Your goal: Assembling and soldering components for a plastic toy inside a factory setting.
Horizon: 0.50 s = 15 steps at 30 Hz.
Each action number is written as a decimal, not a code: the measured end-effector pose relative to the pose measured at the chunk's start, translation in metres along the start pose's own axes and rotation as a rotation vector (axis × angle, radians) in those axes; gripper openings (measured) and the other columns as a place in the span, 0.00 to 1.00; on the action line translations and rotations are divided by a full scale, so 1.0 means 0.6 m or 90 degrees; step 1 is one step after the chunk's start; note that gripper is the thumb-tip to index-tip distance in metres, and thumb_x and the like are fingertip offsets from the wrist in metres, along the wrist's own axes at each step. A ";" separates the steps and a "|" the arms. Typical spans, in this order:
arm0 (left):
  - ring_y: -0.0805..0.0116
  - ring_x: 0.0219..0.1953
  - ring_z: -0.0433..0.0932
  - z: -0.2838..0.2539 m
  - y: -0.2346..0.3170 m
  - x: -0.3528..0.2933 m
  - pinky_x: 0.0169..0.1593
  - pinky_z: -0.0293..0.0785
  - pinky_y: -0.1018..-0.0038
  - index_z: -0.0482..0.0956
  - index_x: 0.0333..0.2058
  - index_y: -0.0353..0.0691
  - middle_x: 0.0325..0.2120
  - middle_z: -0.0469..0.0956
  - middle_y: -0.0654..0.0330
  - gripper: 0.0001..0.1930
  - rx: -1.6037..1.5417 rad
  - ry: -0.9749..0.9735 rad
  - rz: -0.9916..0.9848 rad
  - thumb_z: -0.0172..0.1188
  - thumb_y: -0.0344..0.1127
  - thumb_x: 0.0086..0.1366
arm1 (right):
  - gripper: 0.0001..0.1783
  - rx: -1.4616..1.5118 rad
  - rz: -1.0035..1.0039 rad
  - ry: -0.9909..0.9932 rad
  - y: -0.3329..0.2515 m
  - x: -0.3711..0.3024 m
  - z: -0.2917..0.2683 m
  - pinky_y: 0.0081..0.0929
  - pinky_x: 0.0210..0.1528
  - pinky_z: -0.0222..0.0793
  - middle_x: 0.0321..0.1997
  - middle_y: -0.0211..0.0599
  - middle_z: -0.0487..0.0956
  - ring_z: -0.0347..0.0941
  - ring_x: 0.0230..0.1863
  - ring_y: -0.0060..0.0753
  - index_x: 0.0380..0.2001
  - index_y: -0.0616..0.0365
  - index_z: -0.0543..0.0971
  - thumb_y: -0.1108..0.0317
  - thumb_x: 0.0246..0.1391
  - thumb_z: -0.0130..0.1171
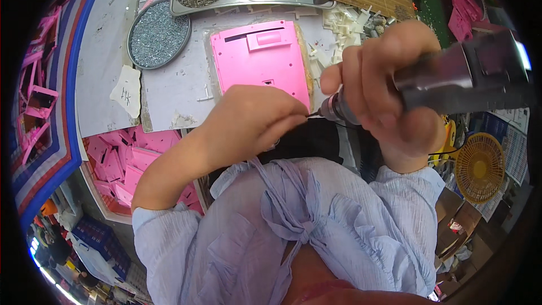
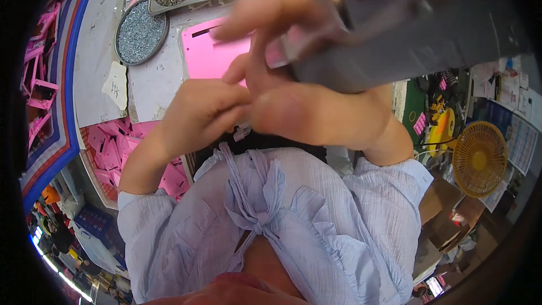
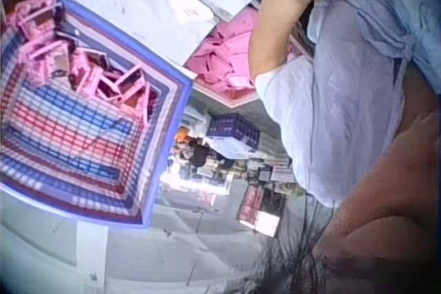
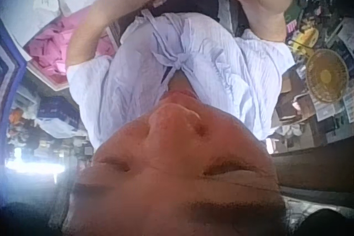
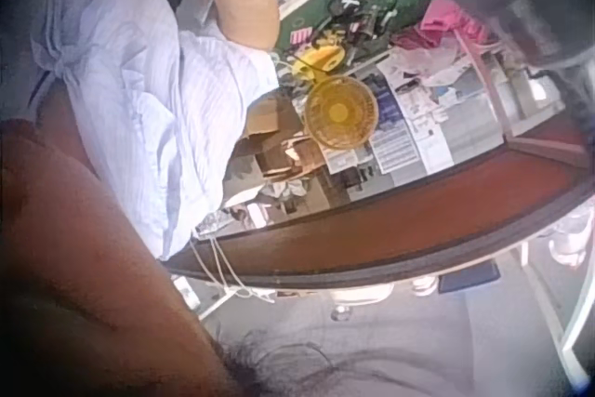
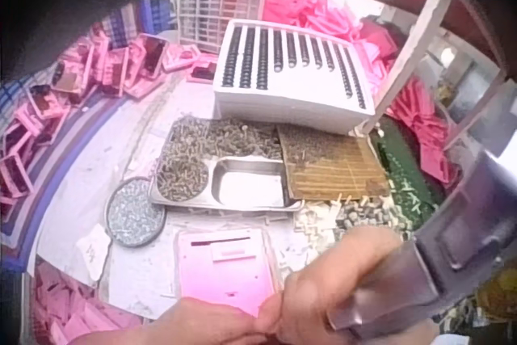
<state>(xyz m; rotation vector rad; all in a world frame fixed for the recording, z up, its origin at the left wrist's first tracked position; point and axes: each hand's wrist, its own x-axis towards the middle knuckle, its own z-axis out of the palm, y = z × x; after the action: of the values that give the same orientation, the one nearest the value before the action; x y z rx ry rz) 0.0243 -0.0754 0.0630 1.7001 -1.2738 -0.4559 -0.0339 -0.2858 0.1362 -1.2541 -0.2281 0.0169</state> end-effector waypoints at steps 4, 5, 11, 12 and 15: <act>0.58 0.41 0.84 0.009 -0.040 -0.027 0.45 0.79 0.64 0.82 0.35 0.39 0.38 0.85 0.55 0.05 0.161 0.224 -0.059 0.67 0.30 0.61 | 0.22 -0.081 0.029 0.039 0.016 -0.026 -0.016 0.40 0.49 0.77 0.20 0.23 0.69 0.68 0.24 0.24 0.39 0.51 0.72 0.51 0.56 0.71; 0.59 0.44 0.84 0.015 -0.047 -0.033 0.48 0.78 0.63 0.82 0.35 0.40 0.40 0.85 0.56 0.05 0.212 0.220 -0.019 0.67 0.30 0.61 | 0.21 -0.101 0.023 0.046 0.029 -0.037 -0.021 0.39 0.47 0.77 0.20 0.24 0.69 0.68 0.23 0.25 0.39 0.51 0.72 0.52 0.57 0.71; 0.56 0.53 0.82 0.045 -0.072 -0.049 0.59 0.74 0.58 0.82 0.35 0.38 0.46 0.85 0.56 0.06 0.265 0.184 0.024 0.68 0.28 0.58 | 0.16 -0.047 -0.075 0.072 0.078 -0.093 -0.003 0.34 0.34 0.75 0.19 0.28 0.70 0.69 0.20 0.26 0.36 0.50 0.72 0.57 0.60 0.69; 0.57 0.54 0.82 0.045 -0.072 -0.048 0.59 0.74 0.59 0.82 0.35 0.38 0.46 0.85 0.57 0.06 0.260 0.185 0.019 0.68 0.28 0.58 | 0.13 -0.032 -0.093 0.049 0.084 -0.098 -0.007 0.35 0.35 0.75 0.22 0.31 0.73 0.71 0.23 0.30 0.36 0.54 0.73 0.64 0.58 0.68; 0.57 0.54 0.82 0.045 -0.074 -0.051 0.60 0.74 0.59 0.82 0.36 0.37 0.46 0.85 0.57 0.07 0.255 0.189 0.010 0.68 0.28 0.59 | 0.10 -0.036 -0.129 0.017 0.098 -0.099 -0.012 0.36 0.33 0.76 0.25 0.36 0.76 0.74 0.26 0.34 0.34 0.58 0.74 0.72 0.56 0.67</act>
<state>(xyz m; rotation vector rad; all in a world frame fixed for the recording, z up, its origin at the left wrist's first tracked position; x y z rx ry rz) 0.0167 -0.0594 0.0053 1.9971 -1.2112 0.0715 -0.0840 -0.2823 0.0692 -1.2818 -0.3333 -0.1827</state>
